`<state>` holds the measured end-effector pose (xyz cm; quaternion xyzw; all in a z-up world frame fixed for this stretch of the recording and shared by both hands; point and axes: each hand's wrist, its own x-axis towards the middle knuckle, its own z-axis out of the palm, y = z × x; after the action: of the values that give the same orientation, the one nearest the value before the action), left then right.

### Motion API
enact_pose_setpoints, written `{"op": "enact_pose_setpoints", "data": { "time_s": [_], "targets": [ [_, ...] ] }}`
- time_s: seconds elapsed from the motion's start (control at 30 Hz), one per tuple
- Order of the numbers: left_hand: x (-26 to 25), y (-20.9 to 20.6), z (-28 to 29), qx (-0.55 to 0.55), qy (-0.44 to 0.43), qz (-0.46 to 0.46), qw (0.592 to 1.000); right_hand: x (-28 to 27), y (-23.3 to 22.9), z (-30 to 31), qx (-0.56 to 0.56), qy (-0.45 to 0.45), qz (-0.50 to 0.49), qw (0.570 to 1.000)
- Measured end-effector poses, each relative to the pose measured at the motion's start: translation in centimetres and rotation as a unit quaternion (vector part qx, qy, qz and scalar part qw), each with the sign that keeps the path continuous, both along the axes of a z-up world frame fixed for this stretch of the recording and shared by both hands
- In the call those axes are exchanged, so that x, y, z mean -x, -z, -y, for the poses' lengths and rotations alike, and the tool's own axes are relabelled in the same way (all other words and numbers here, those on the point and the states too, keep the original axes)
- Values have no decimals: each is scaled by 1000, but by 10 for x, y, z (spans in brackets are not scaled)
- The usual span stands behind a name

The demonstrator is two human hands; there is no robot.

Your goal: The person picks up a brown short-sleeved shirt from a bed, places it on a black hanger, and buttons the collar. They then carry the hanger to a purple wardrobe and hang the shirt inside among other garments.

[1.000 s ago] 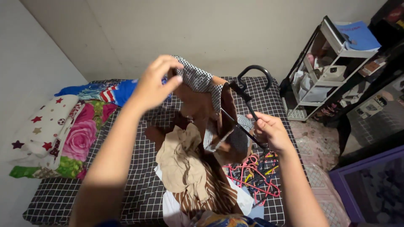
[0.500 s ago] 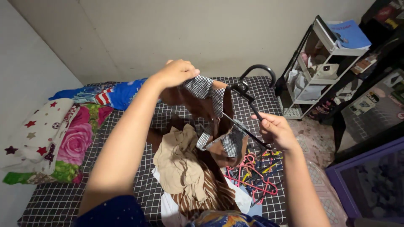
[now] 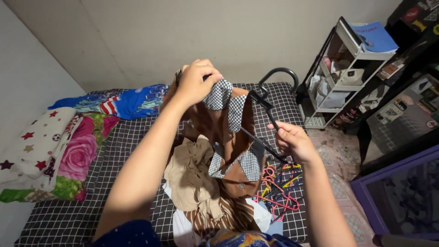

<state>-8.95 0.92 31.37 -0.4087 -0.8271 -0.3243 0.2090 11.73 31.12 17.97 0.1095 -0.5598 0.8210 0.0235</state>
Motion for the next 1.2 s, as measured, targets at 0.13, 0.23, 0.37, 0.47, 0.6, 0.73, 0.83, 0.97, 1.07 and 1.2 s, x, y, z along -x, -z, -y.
{"op": "enact_pose_setpoints", "data": {
  "time_s": [0.13, 0.23, 0.37, 0.47, 0.6, 0.73, 0.83, 0.97, 1.07, 1.2],
  "targets": [
    [-37, -10, -4, -46, 45, -42, 997, 4, -12, 22, -29, 9, -6, 1000],
    [-45, -12, 4, -40, 13, -54, 998, 12, -7, 25, -10, 10, -17, 1000],
    [-59, 2, 17, -145, -97, -69, 982, 18, -9, 28, -18, 13, -34, 999],
    [-65, 36, 17, -216, -107, -58, 969, 25, -14, 32, -28, 2, -41, 999],
    [-97, 59, 15, -188, -143, -68, 969, 22, -34, 48, -42, -25, -36, 998],
    [-96, 55, 26, -123, -179, -142, 966, 29, -40, 42, -74, -41, -46, 995],
    [-86, 37, 35, -110, -173, -221, 954, 38, -50, 40, -88, -55, -49, 993],
    [-74, 19, 40, -15, -136, -232, 963, 53, -67, 43, -167, -37, -74, 983],
    [-46, 17, 43, 18, -115, -250, 961, 60, -87, 49, -221, -12, -104, 970],
    [-15, 18, 52, 40, -95, -233, 967, 77, -102, 52, -389, 112, -191, 894]
  ]
}}
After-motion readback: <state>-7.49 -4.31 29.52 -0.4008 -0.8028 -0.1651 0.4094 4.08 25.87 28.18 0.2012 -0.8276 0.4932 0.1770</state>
